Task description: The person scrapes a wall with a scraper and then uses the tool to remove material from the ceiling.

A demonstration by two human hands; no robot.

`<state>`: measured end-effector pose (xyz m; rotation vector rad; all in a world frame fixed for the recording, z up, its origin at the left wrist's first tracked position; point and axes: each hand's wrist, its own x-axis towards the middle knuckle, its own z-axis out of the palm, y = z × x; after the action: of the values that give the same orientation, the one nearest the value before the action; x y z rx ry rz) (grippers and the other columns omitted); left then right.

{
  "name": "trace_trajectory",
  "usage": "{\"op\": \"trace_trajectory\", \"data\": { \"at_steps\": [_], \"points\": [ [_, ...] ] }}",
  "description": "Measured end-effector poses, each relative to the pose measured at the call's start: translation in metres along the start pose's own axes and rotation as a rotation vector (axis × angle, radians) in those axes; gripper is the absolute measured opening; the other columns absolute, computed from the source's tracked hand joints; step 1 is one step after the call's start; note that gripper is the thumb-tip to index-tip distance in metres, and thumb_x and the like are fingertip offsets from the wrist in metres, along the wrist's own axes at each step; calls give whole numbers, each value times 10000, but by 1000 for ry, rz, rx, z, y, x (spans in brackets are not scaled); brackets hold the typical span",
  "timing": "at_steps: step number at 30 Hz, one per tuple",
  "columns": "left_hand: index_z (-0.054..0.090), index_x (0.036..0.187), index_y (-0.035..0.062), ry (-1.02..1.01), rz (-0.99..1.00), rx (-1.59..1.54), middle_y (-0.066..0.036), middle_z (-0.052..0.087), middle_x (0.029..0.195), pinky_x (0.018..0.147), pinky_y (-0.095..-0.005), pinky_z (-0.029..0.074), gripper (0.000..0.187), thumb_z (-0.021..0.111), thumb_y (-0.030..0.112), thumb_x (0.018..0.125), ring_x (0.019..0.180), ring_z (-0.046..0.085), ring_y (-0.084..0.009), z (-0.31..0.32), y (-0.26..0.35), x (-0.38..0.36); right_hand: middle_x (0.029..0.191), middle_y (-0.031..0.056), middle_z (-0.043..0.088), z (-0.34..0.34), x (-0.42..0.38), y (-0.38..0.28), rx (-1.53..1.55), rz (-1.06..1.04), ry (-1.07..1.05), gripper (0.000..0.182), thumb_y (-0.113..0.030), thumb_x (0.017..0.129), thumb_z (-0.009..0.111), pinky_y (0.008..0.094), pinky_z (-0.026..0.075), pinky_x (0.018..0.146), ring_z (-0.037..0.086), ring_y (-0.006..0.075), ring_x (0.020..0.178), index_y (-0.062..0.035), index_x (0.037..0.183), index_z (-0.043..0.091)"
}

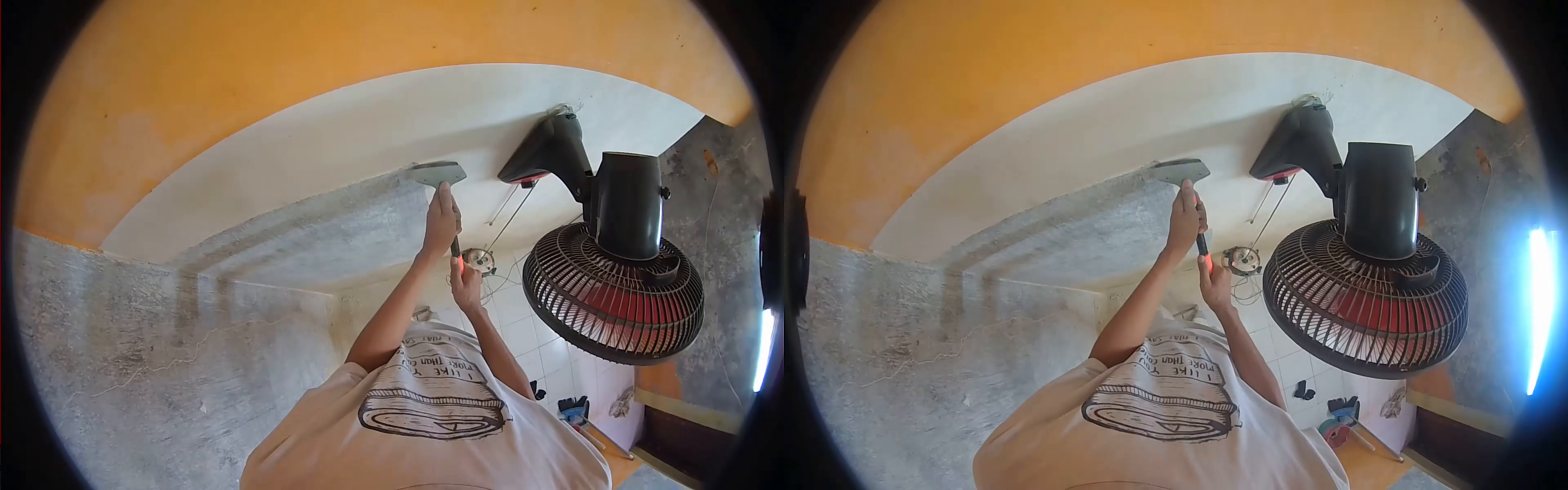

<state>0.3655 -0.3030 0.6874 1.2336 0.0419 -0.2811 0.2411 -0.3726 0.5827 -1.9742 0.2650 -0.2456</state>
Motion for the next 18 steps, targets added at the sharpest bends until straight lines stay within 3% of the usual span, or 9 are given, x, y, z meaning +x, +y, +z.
{"op": "trace_trajectory", "data": {
  "at_steps": [3, 6, 8, 11, 18],
  "points": [
    [376, 789, 129, 31, -21, 29, 50, 314, 536, 370, -237, 281, 488, 329, 539, 1048, 388, 297, -61, 1, -5, 1, 481, 48, 390, 5, 0, 14, -38, 70, -31, 605, -462, 1031, 456, 376, 309, 445, 382, 135, 459, -10, 628, 449],
    [378, 788, 124, 16, 34, 56, 46, 322, 536, 371, -242, 287, 491, 330, 538, 1048, 387, 306, -66, 2, 3, -3, 477, 43, 395, 4, -1, 6, -19, -48, 28, 591, -447, 1034, 455, 380, 312, 443, 393, 142, 449, -16, 629, 452],
    [377, 789, 124, 11, 12, 23, 46, 320, 531, 369, -243, 285, 488, 330, 534, 1049, 384, 307, -67, 1, 5, -2, 432, 124, 386, 2, 0, 1, 10, 10, 6, 650, -465, 1025, 476, 408, 324, 428, 420, 198, 389, 31, 606, 502],
    [377, 792, 126, 22, -3, 14, 47, 321, 529, 368, -241, 281, 481, 331, 529, 1050, 382, 307, -67, -2, -9, 1, 439, 120, 386, 10, 1, 24, -14, -3, 11, 640, -456, 1029, 474, 407, 322, 430, 414, 197, 396, 27, 610, 491],
    [373, 791, 133, -24, 19, -18, 53, 310, 535, 369, -240, 270, 475, 342, 531, 1048, 385, 294, -63, -2, 7, 3, 435, 118, 386, 6, 8, 9, 57, 12, 9, 634, -438, 1028, 488, 420, 330, 444, 409, 201, 398, 31, 602, 494]
  ]
}}
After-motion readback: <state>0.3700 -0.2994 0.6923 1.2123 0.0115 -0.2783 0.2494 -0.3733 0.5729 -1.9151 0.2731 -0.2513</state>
